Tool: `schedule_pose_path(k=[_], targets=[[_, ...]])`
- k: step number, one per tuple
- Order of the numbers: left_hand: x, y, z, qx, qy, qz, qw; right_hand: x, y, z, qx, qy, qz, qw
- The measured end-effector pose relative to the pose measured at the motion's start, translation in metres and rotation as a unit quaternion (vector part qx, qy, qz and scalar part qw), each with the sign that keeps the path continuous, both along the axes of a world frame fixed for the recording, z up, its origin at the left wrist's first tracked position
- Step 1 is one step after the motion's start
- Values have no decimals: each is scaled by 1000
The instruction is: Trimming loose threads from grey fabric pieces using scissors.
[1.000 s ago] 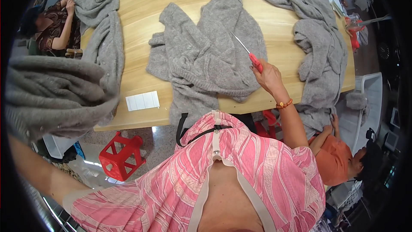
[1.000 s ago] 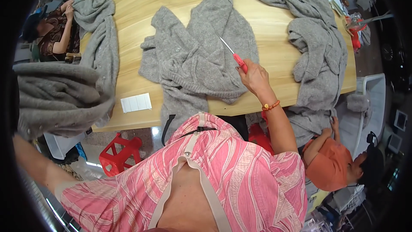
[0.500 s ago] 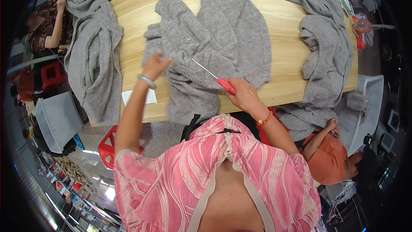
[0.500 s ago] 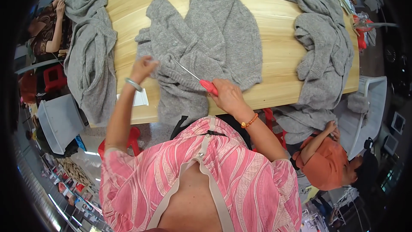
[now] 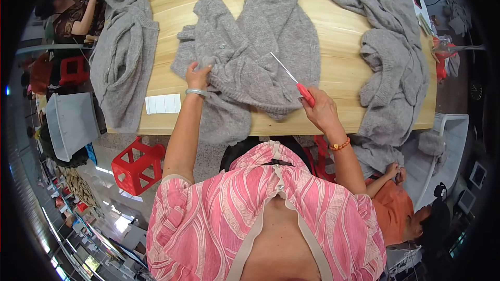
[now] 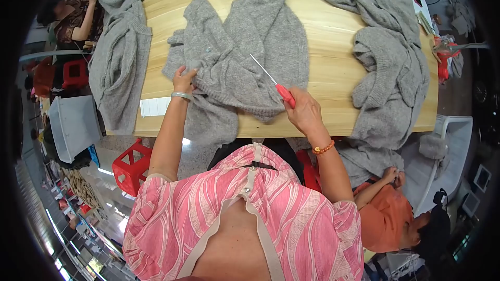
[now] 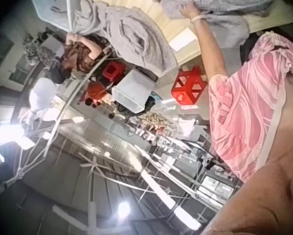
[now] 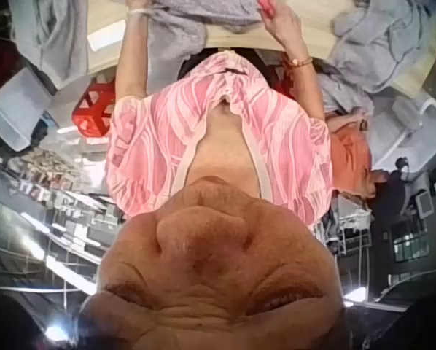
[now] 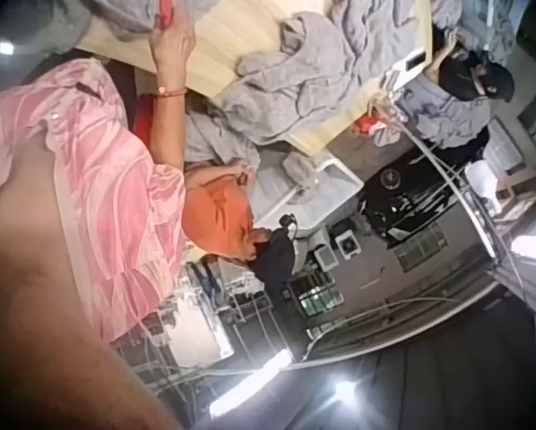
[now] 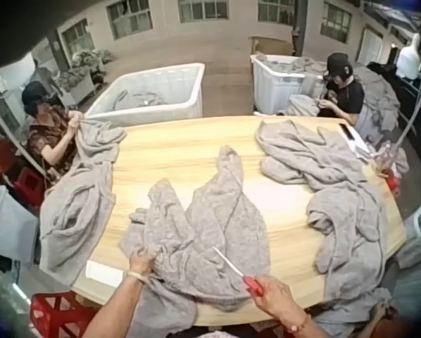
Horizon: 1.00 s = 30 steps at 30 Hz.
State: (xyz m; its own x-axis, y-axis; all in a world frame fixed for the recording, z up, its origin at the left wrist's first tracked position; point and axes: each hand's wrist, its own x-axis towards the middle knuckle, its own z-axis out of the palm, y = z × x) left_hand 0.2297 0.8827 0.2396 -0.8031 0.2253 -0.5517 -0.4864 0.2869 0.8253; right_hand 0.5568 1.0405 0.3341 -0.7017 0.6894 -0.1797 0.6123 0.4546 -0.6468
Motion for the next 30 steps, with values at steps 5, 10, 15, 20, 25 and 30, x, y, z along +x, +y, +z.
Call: schedule_pose_path(k=[5,10,15,20,25,30], targets=[[61,12,52,73,358,-146,919,44,3,-2,-7,-20,-10,1000],[162,7,97,7,396,-564,724,77,7,-9,23,16,-17,999],[173,5,63,-65,144,-646,747,82,3,0,19,-42,6,999],[156,53,25,-109,554,-566,600,81,-12,-6,1,-70,38,997],[157,52,-26,-193,531,-610,556,85,-27,-3,-22,-174,114,978],[148,52,-33,-211,550,-586,557,82,-27,7,-42,-191,142,970]])
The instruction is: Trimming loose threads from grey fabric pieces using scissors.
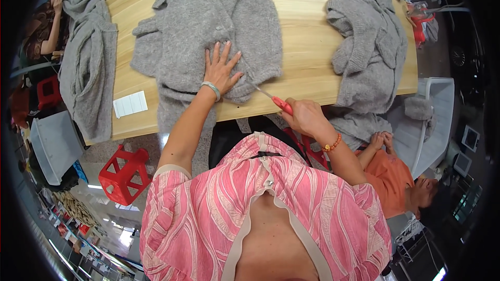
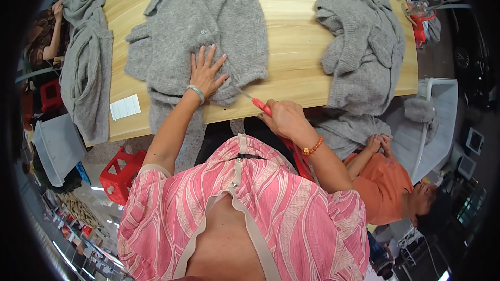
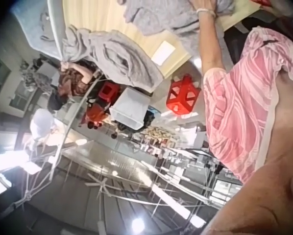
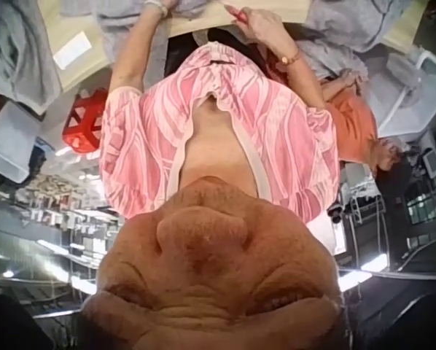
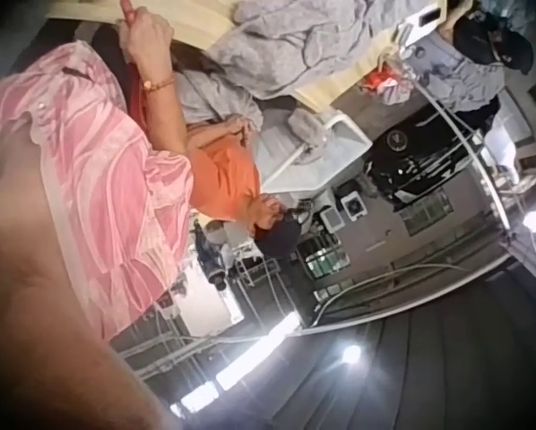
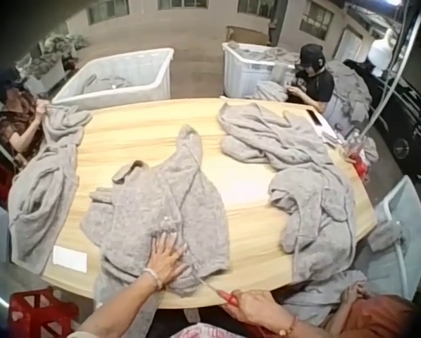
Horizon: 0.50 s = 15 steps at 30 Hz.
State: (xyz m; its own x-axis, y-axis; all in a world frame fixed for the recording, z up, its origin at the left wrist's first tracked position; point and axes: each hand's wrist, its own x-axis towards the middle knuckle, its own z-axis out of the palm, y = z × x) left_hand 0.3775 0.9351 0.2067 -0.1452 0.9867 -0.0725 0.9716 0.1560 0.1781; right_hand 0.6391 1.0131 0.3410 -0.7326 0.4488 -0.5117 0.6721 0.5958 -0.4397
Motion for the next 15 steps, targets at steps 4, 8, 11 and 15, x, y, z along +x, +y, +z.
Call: schedule_pose_path(k=[4,8,11,15], targets=[[1,9,1,19,-28,14,999,-26,19,-1,26,31,-55,998],[2,9,-5,18,-37,19,999,-32,20,-8,19,62,-47,997],[1,8,-7,12,-36,12,999,-47,22,-12,36,63,-80,994],[-2,11,-5,13,-44,13,999,-90,40,-21,41,111,-69,991]])
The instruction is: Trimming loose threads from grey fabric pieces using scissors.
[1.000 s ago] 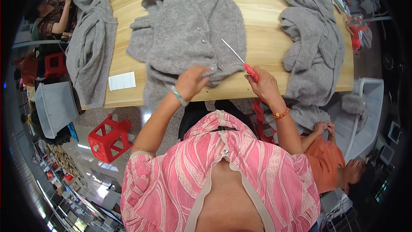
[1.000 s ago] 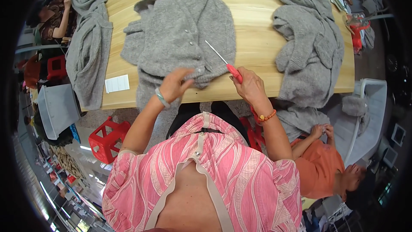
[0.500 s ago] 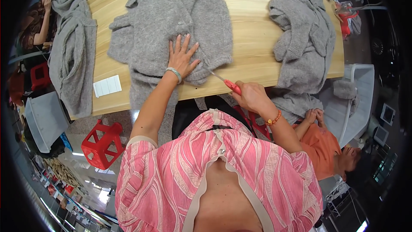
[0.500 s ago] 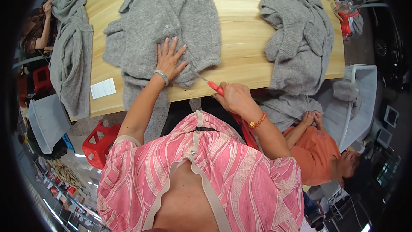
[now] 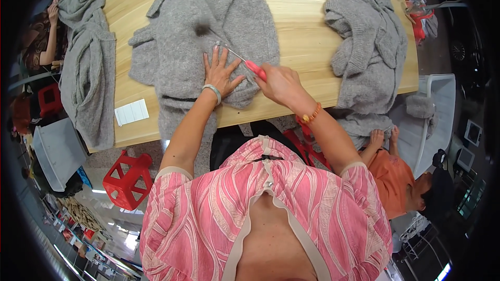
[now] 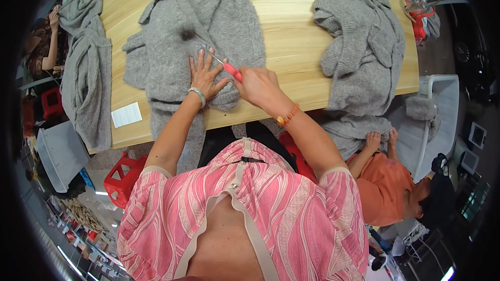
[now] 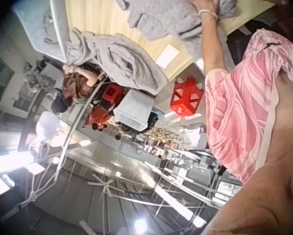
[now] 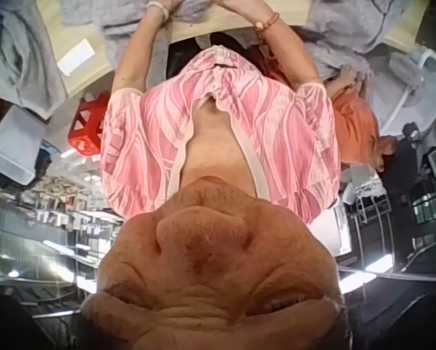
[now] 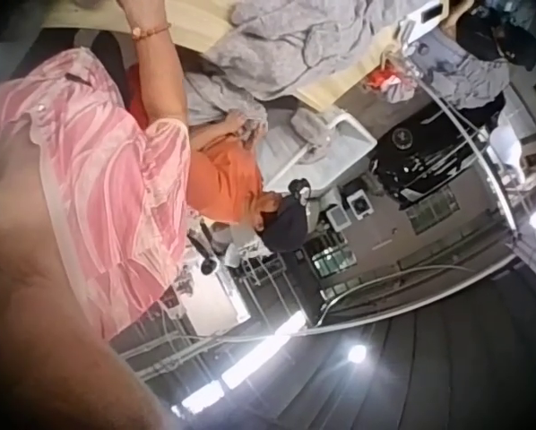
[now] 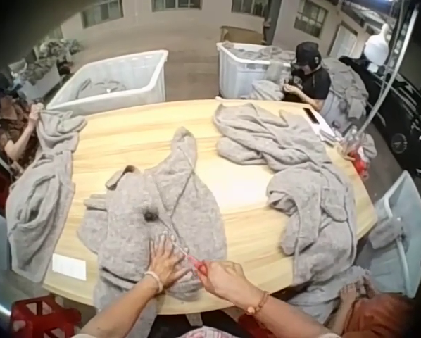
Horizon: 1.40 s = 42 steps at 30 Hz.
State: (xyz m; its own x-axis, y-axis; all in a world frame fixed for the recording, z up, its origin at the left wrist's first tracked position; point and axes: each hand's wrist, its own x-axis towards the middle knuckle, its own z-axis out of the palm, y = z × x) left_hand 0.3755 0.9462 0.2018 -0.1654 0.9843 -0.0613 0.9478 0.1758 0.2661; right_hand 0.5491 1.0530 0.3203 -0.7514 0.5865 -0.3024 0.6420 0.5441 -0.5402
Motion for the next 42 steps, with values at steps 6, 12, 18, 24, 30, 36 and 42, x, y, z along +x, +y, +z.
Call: schedule_pose_path(k=[6,12,18,24,30,36,42], targets=[[2,8,3,8,-14,-3,1000,-15,18,-6,27,4,5,1000],[-17,19,2,22,-2,21,1000,62,-9,13,-47,-73,50,995],[-18,31,-4,46,-18,12,999,78,-21,8,-52,-63,22,996],[-52,68,21,169,29,92,981,52,-2,12,-9,1,-27,1000],[-60,67,-14,-8,92,91,992,19,12,7,12,-46,-6,999],[-62,65,-27,1,109,68,992,29,9,5,-33,-61,64,995],[-63,72,-24,8,120,85,989,49,-3,22,-86,-79,48,992]])
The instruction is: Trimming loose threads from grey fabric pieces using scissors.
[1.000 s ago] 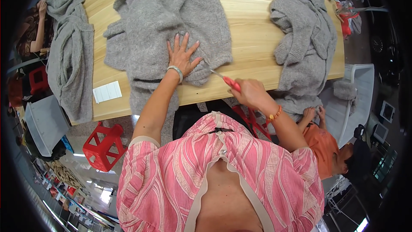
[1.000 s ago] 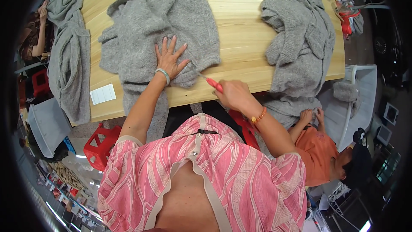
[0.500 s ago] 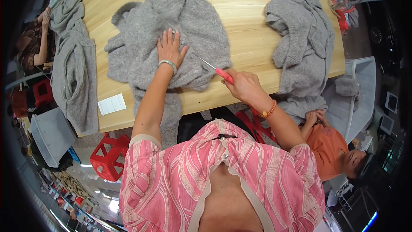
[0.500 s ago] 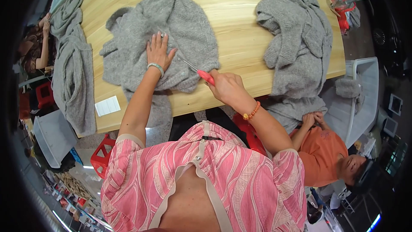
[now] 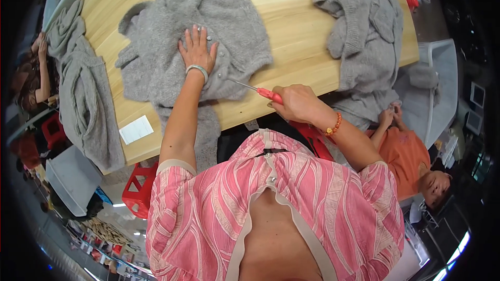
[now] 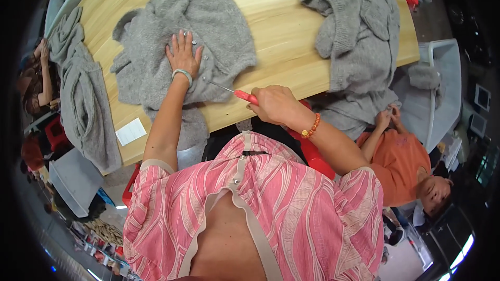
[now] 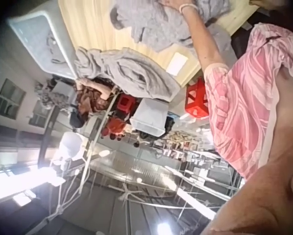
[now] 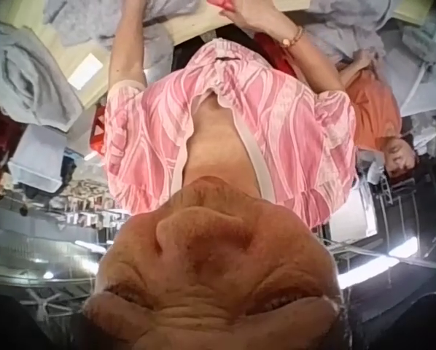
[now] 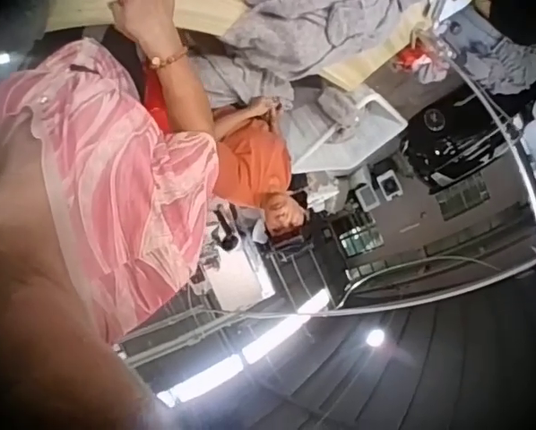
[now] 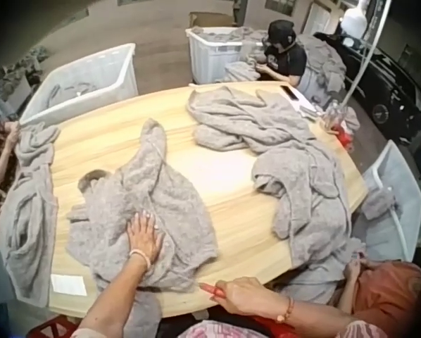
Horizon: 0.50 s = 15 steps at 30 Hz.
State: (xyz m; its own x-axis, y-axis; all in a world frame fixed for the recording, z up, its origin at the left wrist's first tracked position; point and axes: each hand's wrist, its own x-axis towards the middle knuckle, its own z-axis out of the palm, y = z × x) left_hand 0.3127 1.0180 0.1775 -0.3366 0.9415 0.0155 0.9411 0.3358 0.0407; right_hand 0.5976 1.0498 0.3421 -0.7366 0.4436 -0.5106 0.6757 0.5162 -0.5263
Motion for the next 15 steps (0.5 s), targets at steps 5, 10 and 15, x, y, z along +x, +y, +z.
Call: schedule_pose_path(k=[5,10,15], targets=[[19,3,21,104,-37,13,994,18,4,-17,61,51,-101,992],[116,14,74,72,-182,-172,965,49,8,-26,82,65,-223,969],[129,25,-7,8,-254,-104,962,69,-1,-25,87,41,-236,967]])
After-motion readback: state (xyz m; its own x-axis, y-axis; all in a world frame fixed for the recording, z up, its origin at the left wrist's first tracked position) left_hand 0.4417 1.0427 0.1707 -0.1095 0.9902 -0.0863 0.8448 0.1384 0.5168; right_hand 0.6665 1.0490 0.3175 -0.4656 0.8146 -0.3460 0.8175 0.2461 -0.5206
